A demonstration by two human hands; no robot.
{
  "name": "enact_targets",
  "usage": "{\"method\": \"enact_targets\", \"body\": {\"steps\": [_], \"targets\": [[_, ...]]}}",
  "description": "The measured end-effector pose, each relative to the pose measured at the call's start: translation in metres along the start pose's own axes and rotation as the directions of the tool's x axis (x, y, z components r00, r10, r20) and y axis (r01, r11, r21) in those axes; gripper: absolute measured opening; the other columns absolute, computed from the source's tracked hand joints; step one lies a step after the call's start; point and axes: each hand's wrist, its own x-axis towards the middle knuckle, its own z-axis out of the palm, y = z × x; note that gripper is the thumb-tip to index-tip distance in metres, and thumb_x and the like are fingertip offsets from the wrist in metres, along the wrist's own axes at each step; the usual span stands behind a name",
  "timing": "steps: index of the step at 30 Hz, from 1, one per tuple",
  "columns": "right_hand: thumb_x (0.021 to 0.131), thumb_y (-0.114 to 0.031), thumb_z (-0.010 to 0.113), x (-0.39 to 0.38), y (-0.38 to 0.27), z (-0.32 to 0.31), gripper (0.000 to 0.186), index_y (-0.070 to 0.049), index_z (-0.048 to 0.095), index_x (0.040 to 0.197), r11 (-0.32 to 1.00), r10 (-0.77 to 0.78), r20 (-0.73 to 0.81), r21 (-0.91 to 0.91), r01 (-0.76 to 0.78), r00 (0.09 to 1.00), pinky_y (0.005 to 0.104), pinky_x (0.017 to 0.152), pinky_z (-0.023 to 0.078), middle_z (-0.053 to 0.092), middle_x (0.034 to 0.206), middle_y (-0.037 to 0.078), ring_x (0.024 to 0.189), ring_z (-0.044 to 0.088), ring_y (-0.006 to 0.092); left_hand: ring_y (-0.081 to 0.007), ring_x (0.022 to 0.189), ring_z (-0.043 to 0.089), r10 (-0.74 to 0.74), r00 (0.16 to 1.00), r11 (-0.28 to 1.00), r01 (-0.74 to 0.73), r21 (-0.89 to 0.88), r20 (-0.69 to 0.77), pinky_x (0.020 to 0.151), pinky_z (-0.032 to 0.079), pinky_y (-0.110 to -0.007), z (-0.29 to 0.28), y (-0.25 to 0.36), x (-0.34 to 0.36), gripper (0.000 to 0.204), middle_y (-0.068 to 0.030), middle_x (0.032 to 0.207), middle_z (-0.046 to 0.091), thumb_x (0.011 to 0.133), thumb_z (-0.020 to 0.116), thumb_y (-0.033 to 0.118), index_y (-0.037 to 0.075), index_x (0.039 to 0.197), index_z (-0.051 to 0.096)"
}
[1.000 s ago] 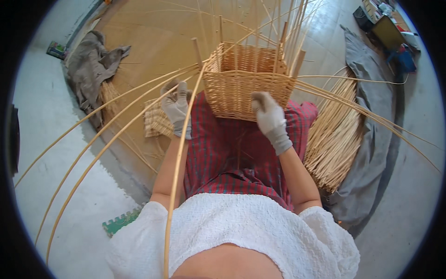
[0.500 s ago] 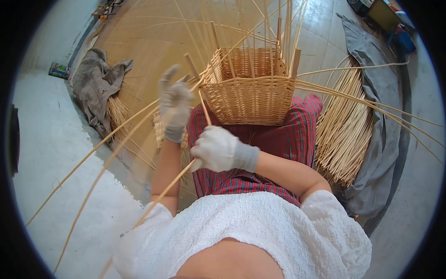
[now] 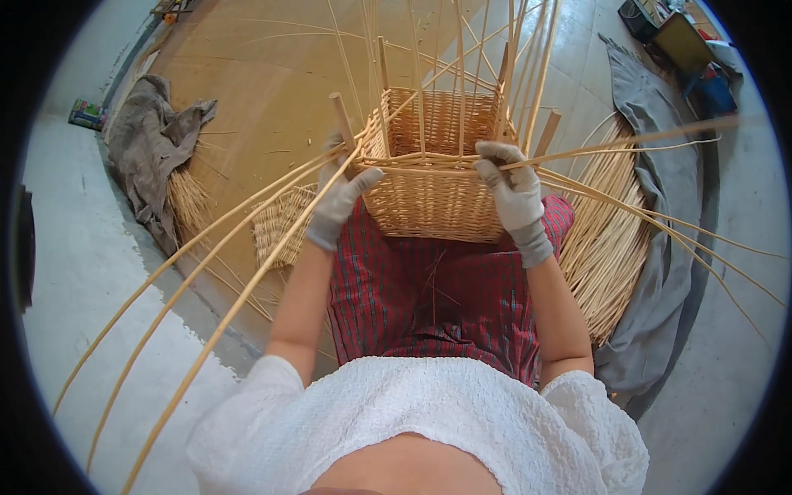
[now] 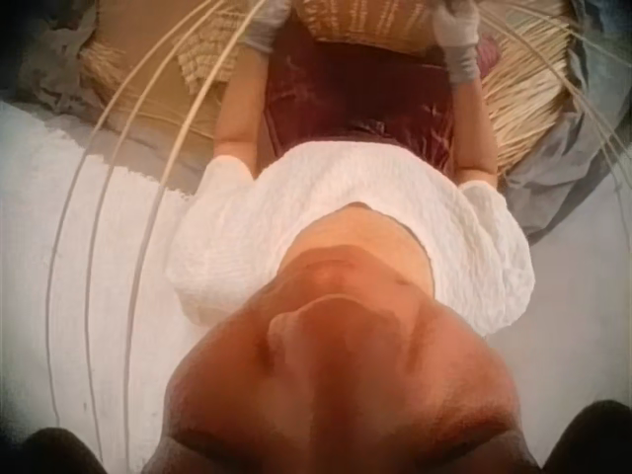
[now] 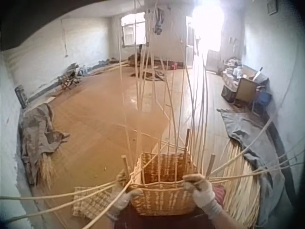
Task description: The person weaves a basket by hand, interlacing thin bamboo strips through vertical stakes. They repeatedly adjust the basket's position and pull the strips tight to maintain the weave pattern.
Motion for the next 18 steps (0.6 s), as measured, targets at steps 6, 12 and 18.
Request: {"method": "enact_targets", "body": {"steps": [6, 12, 18], "targets": [[0.095, -0.003, 0.072, 0.001, 0.013, 0.013, 0.016, 0.0, 0.073, 0.11, 0.965, -0.162, -0.213, -0.238, 0.109, 0.964, 0.0243, 0.083, 0.055, 0.073, 0.106, 0.006, 0.091, 0.068, 0.0114, -0.0233, 0.132, 0.05, -0.288, 0.936, 0.946, 0.31, -0.091, 0.202, 0.108, 0.051, -0.034, -0.009, -0.053, 0.028, 0.06, -0.01, 0.152, 0.04, 0.074, 0.093, 0.018, 0.017, 0.117, 0.052], [0.093, 0.001, 0.07, -0.069, -0.012, 0.066, 0.014, 0.001, 0.072, 0.107, 0.876, -0.36, -0.208, 0.26, 0.406, 0.91, 0.0322, 0.085, 0.061, 0.074, 0.107, 0.013, 0.095, 0.073, 0.0206, -0.0166, 0.11, 0.054, -0.066, 0.998, 0.985, 0.069, -0.161, 0.021, 0.092, 0.056, -0.028, 0.007, -0.057, 0.023, 0.061, -0.0027, 0.123, 0.049, 0.074, 0.093, 0.018, 0.014, 0.118, 0.051], [0.095, -0.013, 0.066, 0.066, -0.102, 0.12, 0.026, -0.015, 0.072, 0.121, 0.685, -0.403, 0.132, -0.612, 0.394, 0.906, 0.0356, 0.083, 0.055, 0.072, 0.106, 0.013, 0.098, 0.07, 0.0296, -0.0094, 0.091, 0.058, -0.234, 0.967, 0.94, 0.2, -0.277, -0.098, 0.081, 0.059, -0.025, 0.015, -0.051, 0.016, 0.048, 0.0018, 0.1, 0.055, 0.081, 0.088, 0.012, 0.012, 0.115, 0.053]]}}
